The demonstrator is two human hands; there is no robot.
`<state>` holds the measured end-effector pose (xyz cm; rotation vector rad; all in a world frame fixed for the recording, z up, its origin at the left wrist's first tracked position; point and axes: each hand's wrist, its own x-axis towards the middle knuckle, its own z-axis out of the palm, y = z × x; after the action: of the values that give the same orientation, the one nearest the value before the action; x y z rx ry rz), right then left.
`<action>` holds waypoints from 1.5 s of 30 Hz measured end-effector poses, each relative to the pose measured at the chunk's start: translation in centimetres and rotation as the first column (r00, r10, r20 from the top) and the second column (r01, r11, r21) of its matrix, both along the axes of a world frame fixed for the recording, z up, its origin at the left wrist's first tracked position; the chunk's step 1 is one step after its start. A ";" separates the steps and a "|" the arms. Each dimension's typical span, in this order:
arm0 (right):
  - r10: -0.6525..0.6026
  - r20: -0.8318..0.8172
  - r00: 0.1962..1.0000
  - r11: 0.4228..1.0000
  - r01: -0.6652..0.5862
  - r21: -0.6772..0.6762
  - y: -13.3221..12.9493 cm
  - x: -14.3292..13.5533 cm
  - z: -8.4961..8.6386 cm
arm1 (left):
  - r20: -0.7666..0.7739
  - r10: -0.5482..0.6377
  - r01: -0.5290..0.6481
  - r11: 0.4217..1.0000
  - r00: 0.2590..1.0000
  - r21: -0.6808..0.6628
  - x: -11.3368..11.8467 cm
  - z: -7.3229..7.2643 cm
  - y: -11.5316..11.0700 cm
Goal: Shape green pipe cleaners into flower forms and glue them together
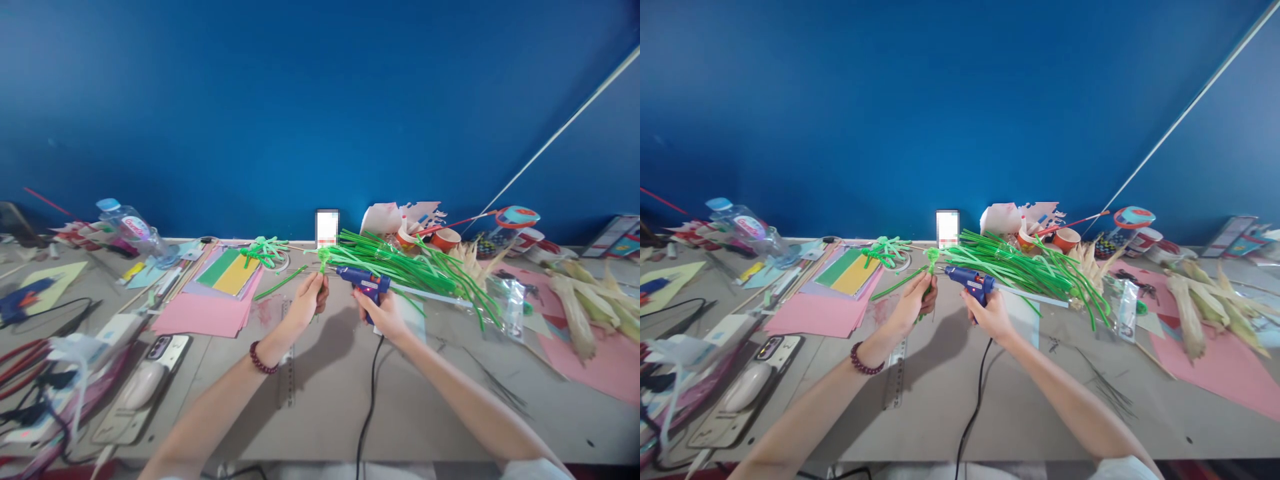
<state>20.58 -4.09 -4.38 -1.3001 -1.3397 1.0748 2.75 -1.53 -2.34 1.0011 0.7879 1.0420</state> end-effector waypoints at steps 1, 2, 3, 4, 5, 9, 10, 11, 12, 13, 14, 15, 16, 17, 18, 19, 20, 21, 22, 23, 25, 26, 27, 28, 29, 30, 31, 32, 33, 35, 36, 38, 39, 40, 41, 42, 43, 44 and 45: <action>-0.006 -0.016 1.000 1.000 0.005 -0.014 0.0 0.1 0.1 | 0.006 0.007 -0.007 1.000 1.000 0.002 -0.1 -0.1 0.1; -0.006 -0.042 0.999 0.999 0.004 -0.034 0.1 0.1 0.3 | 0.014 0.015 -0.015 1.000 1.000 0.004 -0.2 -0.2 0.3; 0.000 -0.078 0.997 0.998 -0.004 -0.058 0.1 0.3 0.5 | 0.022 0.025 -0.025 1.000 0.999 0.005 -0.3 -0.2 0.4; 0.011 -0.124 0.992 0.996 -0.021 -0.081 0.1 0.4 0.7 | 0.030 0.038 -0.039 0.999 0.999 0.009 -0.4 -0.3 0.6; 0.028 -0.176 0.984 0.994 -0.046 -0.104 0.1 0.7 0.9 | 0.035 0.053 -0.053 0.998 0.998 0.016 -0.5 -0.3 0.7; 0.106 -0.380 0.919 0.949 -0.208 -0.238 -0.2 1.9 1.1 | 0.023 0.098 -0.098 0.994 0.995 0.041 -0.9 -0.2 0.9; 0.119 -0.416 0.902 0.928 -0.249 -0.276 -0.4 2.3 0.9 | 0.014 0.104 -0.105 0.994 0.994 0.042 -1.0 -0.1 1.0; 0.125 -0.443 0.888 0.911 -0.280 -0.304 -0.6 2.8 0.7 | 0.004 0.110 -0.110 0.993 0.994 0.042 -1.0 -0.1 1.0; 0.127 -0.461 0.878 0.899 -0.298 -0.320 -0.9 3.2 0.5 | -0.003 0.118 -0.118 0.992 0.993 0.041 -1.1 0.0 1.0; 0.128 -0.472 0.872 0.894 -0.308 -0.326 -1.2 3.7 0.2 | -0.009 0.125 -0.125 0.991 0.992 0.040 -1.1 0.0 1.0; 0.134 -0.478 0.868 0.890 -0.317 -0.327 -1.6 4.1 0.0 | -0.013 0.132 -0.131 0.991 0.991 0.039 -1.1 0.0 1.0; 0.147 -0.482 0.864 0.886 -0.331 -0.323 -2.0 4.6 -0.2 | -0.015 0.135 -0.134 0.990 0.991 0.039 -1.1 0.0 1.0; 0.167 -0.486 0.858 0.879 -0.353 -0.321 -2.4 5.2 -0.4 | -0.015 0.136 -0.136 0.990 0.991 0.040 -1.1 0.0 1.0; 0.191 -0.492 0.850 0.868 -0.380 -0.319 -2.8 5.7 -0.6 | -0.015 0.135 -0.135 0.990 0.991 0.039 -1.0 0.0 1.0; 0.208 -0.499 0.841 0.862 -0.399 -0.313 -3.1 6.2 -0.8 | -0.013 0.133 -0.132 0.990 0.991 0.040 -1.0 0.0 0.9; 0.222 -0.505 0.834 0.855 -0.416 -0.310 -3.5 6.7 -1.0 | -0.013 0.129 -0.129 0.991 0.992 0.041 -1.0 0.0 0.9; 0.231 -0.512 0.828 0.849 -0.428 -0.309 -3.8 7.2 -1.2 | -0.013 0.127 -0.126 0.991 0.992 0.041 -1.0 0.0 0.9; 0.232 -0.517 0.824 0.844 -0.435 -0.314 -4.1 7.6 -1.5 | -0.015 0.124 -0.123 0.992 0.992 0.041 -0.9 0.1 0.9; 0.228 -0.522 0.822 0.838 -0.439 -0.325 -4.3 8.1 -1.8 | -0.018 0.122 -0.121 0.992 0.992 0.041 -0.9 0.1 0.8; 0.220 -0.525 0.822 0.832 -0.439 -0.339 -4.5 8.4 -2.1 | -0.022 0.121 -0.120 0.992 0.992 0.040 -0.9 0.2 0.8; 0.187 -0.522 0.832 0.826 -0.421 -0.375 -4.8 9.1 -2.6 | -0.031 0.123 -0.122 0.992 0.992 0.039 -0.9 0.3 0.8; 0.164 -0.513 0.843 0.828 -0.400 -0.393 -4.9 9.3 -2.8 | -0.035 0.124 -0.123 0.992 0.992 0.037 -0.9 0.3 0.7; 0.141 -0.494 0.858 0.830 -0.374 -0.414 -5.0 9.6 -3.0 | -0.038 0.125 -0.124 0.992 0.991 0.034 -0.9 0.3 0.7; 0.122 -0.464 0.878 0.832 -0.345 -0.434 -5.1 9.8 -3.2 | -0.039 0.125 -0.124 0.992 0.991 0.030 -0.9 0.3 0.7; 0.111 -0.425 0.898 0.831 -0.318 -0.456 -5.1 10.0 -3.3 | -0.039 0.126 -0.125 0.992 0.991 0.028 -0.9 0.2 0.7; 0.112 -0.380 0.918 0.827 -0.298 -0.476 -5.1 10.1 -3.5 | -0.038 0.124 -0.123 0.992 0.992 0.026 -0.9 0.2 0.7; 0.128 -0.332 0.934 0.822 -0.288 -0.492 -5.1 10.3 -3.7 | -0.037 0.123 -0.122 0.992 0.992 0.024 -0.9 0.1 0.8; 0.150 -0.283 0.947 0.819 -0.280 -0.500 -5.1 10.4 -3.9 | -0.037 0.120 -0.119 0.993 0.992 0.024 -0.9 0.1 0.8; 0.165 -0.232 0.959 0.827 -0.262 -0.497 -5.1 10.5 -4.1 | -0.039 0.117 -0.116 0.993 0.992 0.024 -0.9 0.0 0.8; 0.149 -0.130 0.980 0.868 -0.193 -0.458 -5.1 10.5 -4.5 | -0.043 0.112 -0.111 0.994 0.993 0.025 -0.8 -0.1 0.8; 0.120 -0.086 0.989 0.892 -0.145 -0.427 -5.1 10.5 -4.7 | -0.044 0.111 -0.110 0.994 0.993 0.026 -0.8 -0.1 0.9; 0.046 -0.021 0.999 0.922 -0.050 -0.384 -5.2 10.3 -5.0 | -0.045 0.114 -0.113 0.993 0.992 0.026 -0.8 -0.1 0.9; 0.014 0.002 1.000 0.930 -0.012 -0.368 -5.3 10.3 -5.1 | -0.046 0.116 -0.115 0.993 0.992 0.026 -0.8 -0.1 0.9; -0.012 0.023 1.000 0.936 0.020 -0.351 -5.3 10.3 -5.3 | -0.047 0.115 -0.114 0.993 0.992 0.025 -0.8 -0.1 0.9; -0.037 0.045 0.998 0.943 0.050 -0.329 -5.4 10.3 -5.4 | -0.048 0.115 -0.114 0.993 0.992 0.024 -0.8 -0.1 1.0; -0.057 0.068 0.996 0.951 0.074 -0.300 -5.5 10.4 -5.6 | -0.048 0.113 -0.112 0.993 0.992 0.025 -0.9 -0.2 1.0; -0.070 0.093 0.993 0.959 0.093 -0.268 -5.6 10.6 -5.8 | -0.047 0.111 -0.110 0.994 0.993 0.027 -0.9 -0.2 1.0; -0.081 0.128 0.988 0.965 0.110 -0.239 -5.6 10.8 -5.9 | -0.046 0.109 -0.107 0.994 0.993 0.030 -0.9 -0.2 1.0; -0.089 0.179 0.980 0.968 0.128 -0.218 -5.7 11.0 -6.1 | -0.045 0.104 -0.103 0.994 0.994 0.032 -0.9 -0.2 1.0</action>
<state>31.61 -9.79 -10.51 -1.6475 -1.2773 1.0863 1.84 -0.52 -2.58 1.0210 0.8722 1.1255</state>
